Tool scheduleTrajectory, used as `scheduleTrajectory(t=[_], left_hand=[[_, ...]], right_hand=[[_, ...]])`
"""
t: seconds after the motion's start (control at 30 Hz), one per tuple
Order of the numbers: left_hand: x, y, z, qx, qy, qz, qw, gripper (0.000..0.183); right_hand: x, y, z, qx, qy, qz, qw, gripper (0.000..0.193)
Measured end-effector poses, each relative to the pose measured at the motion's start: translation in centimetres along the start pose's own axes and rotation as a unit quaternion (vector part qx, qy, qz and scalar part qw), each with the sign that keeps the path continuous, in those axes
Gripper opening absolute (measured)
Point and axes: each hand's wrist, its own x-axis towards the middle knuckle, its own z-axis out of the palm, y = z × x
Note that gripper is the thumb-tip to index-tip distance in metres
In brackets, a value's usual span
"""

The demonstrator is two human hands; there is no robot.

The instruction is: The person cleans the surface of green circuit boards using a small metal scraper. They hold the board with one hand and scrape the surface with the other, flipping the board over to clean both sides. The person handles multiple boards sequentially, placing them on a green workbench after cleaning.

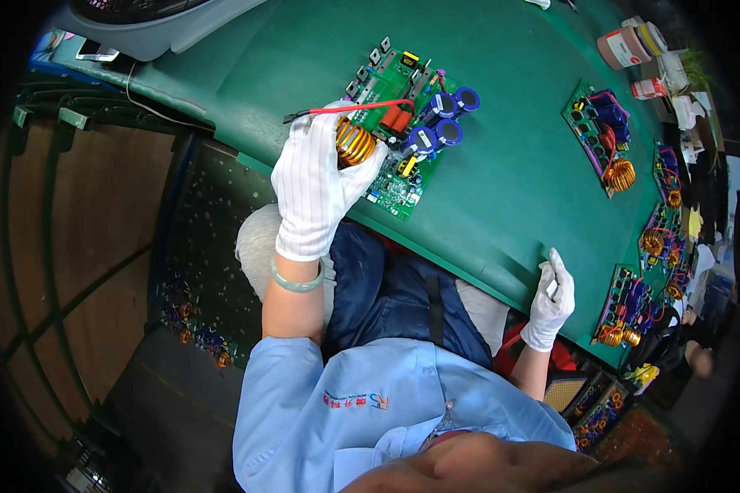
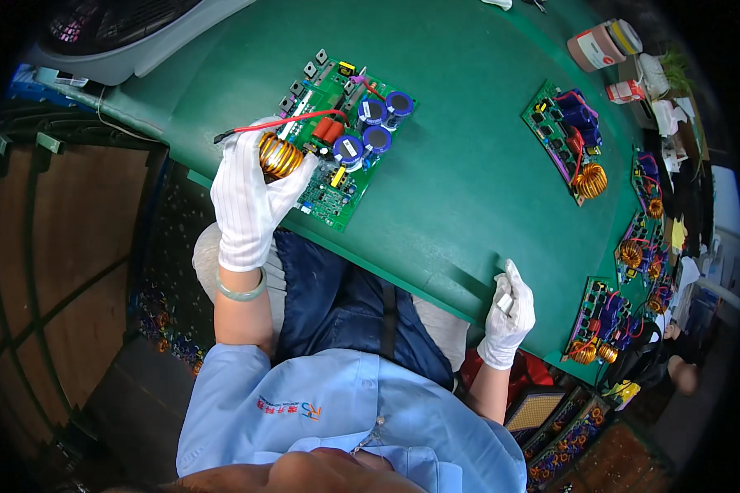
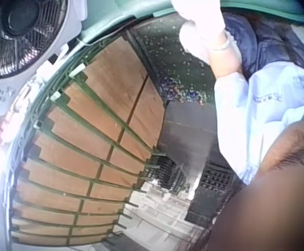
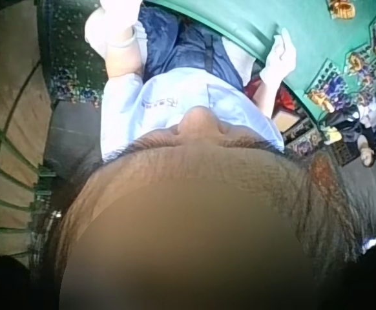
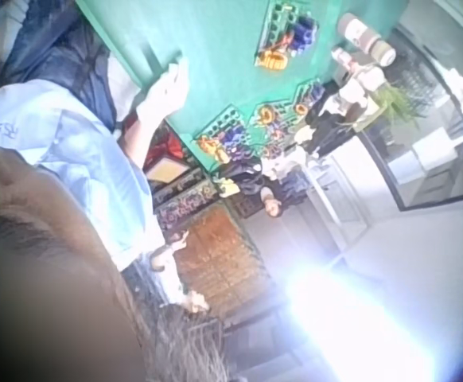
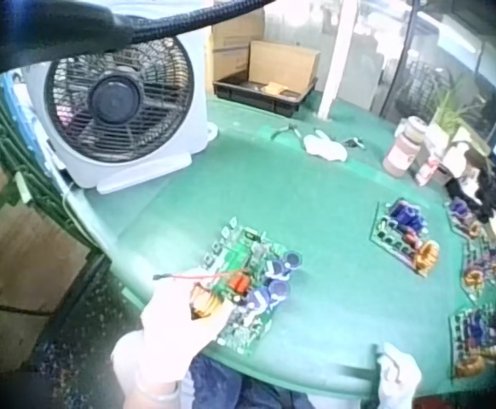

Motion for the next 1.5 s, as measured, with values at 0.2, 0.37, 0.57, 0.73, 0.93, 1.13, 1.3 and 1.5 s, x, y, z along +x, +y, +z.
scheduleTrajectory(t=[0.2, 0.37, 0.57, 0.73, 0.93, 1.13, 1.3, 1.5], left_hand=[[0.1, 0.2, 0.0, 0.012, -0.003, -0.003, 1.0, 0.056], [0.2, 0.6, -0.2, 0.014, -0.007, -0.015, 1.0, 0.053], [0.4, 1.0, -0.4, -0.013, 0.0, -0.003, 1.0, 0.052], [0.4, 0.9, -0.2, -0.01, -0.001, -0.005, 1.0, 0.052], [0.5, -0.2, -1.2, -0.122, -0.042, -0.015, 0.992, 0.051], [0.3, -0.8, -2.3, -0.4, -0.089, -0.274, 0.87, 0.034], [0.0, -1.8, -1.5, -0.399, -0.049, -0.225, 0.887, 0.032], [0.0, -1.9, -1.3, -0.412, -0.041, -0.23, 0.881, 0.031]], right_hand=[[-0.1, 0.2, 0.0, 0.02, 0.001, 0.004, 1.0, 0.019], [0.0, 0.0, 0.0, 0.032, 0.004, 0.007, 0.999, 0.017], [0.6, -0.7, -0.3, 0.016, -0.006, 0.003, 1.0, 0.021], [0.4, -0.2, 0.0, 0.047, 0.016, -0.012, 0.999, 0.023], [0.3, -0.3, 0.0, 0.031, 0.006, -0.009, 0.999, 0.023], [0.2, -0.3, 0.0, 0.046, 0.009, 0.012, 0.999, 0.022], [-0.1, 0.0, 0.1, 0.049, 0.006, 0.027, 0.998, 0.022], [-0.1, -0.1, 0.0, 0.05, 0.003, 0.042, 0.998, 0.024]])
